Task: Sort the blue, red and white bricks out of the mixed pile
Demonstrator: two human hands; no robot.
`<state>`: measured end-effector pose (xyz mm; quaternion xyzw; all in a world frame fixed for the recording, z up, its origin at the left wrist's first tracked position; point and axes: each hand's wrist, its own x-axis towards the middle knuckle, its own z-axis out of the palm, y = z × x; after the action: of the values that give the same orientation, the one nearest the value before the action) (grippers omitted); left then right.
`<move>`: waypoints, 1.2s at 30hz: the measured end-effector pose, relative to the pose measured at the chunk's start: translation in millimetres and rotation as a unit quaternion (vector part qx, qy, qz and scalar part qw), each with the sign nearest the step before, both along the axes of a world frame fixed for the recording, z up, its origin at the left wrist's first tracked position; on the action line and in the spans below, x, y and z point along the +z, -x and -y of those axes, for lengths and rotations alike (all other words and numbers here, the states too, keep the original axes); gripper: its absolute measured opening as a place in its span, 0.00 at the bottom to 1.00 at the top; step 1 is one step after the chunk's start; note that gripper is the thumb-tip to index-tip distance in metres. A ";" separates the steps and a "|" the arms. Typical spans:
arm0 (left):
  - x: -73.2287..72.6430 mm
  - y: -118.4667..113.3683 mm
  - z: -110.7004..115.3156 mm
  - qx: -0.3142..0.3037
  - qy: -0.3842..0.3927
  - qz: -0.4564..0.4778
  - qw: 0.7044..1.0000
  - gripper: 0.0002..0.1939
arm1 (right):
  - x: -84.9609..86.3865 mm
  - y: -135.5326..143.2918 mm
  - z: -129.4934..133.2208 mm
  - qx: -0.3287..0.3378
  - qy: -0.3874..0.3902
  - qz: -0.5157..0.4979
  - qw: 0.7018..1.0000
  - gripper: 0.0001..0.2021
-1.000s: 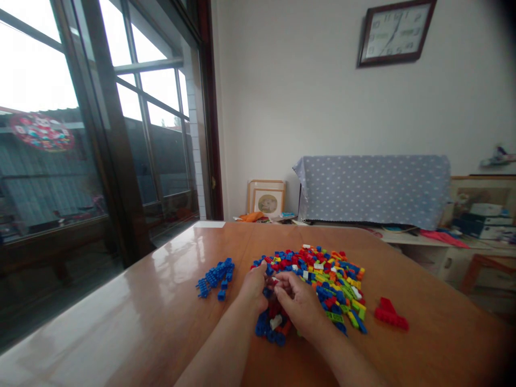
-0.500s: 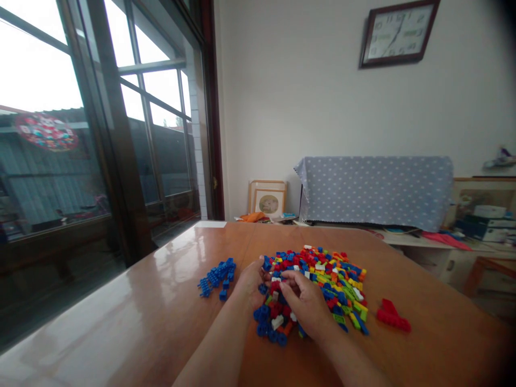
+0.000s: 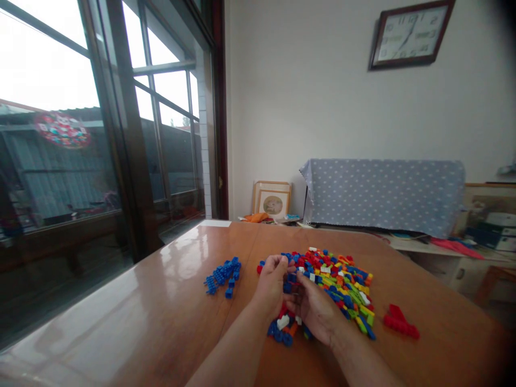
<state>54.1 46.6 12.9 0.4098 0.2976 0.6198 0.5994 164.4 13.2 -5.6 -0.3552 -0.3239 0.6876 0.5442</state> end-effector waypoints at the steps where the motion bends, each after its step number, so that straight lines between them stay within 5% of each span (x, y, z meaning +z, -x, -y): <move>1: 1.5 0.5 1.5 -0.008 -0.007 -0.006 1.000 0.20 | 0.6 -0.1 -0.5 -0.006 -0.003 0.004 1.000 0.16; 7: 3.8 4.2 1.7 -0.017 -0.047 -0.061 0.997 0.19 | 6.3 -4.4 -1.0 -0.031 0.010 -0.026 0.999 0.10; 10: 5.4 16.3 -8.1 0.085 -0.052 -0.174 0.980 0.19 | 7.0 -10.4 -2.3 -0.042 0.016 -0.025 0.999 0.09; 12: 7.3 31.4 -17.3 0.166 -0.041 -0.271 0.947 0.17 | 5.7 -14.0 -3.5 -0.049 0.013 -0.020 0.998 0.09; 20: 3.3 125.7 -31.3 0.301 0.028 -0.502 0.810 0.12 | 1.8 -21.8 -7.3 -0.063 0.001 -0.013 0.998 0.09; 27: -20.0 179.4 -22.6 0.273 -0.001 -0.628 0.729 0.16 | 8.5 -25.0 -2.1 -0.066 -0.001 -0.016 0.998 0.09; 36: -16.3 181.6 -58.3 0.213 -0.074 -0.709 0.668 0.28 | 4.6 -30.8 -5.2 -0.079 -0.006 -0.015 0.997 0.11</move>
<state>-127.6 104.9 -3.3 0.6940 0.6656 0.2730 0.0272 195.2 18.4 -1.0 -0.3658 -0.2907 0.6458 0.6038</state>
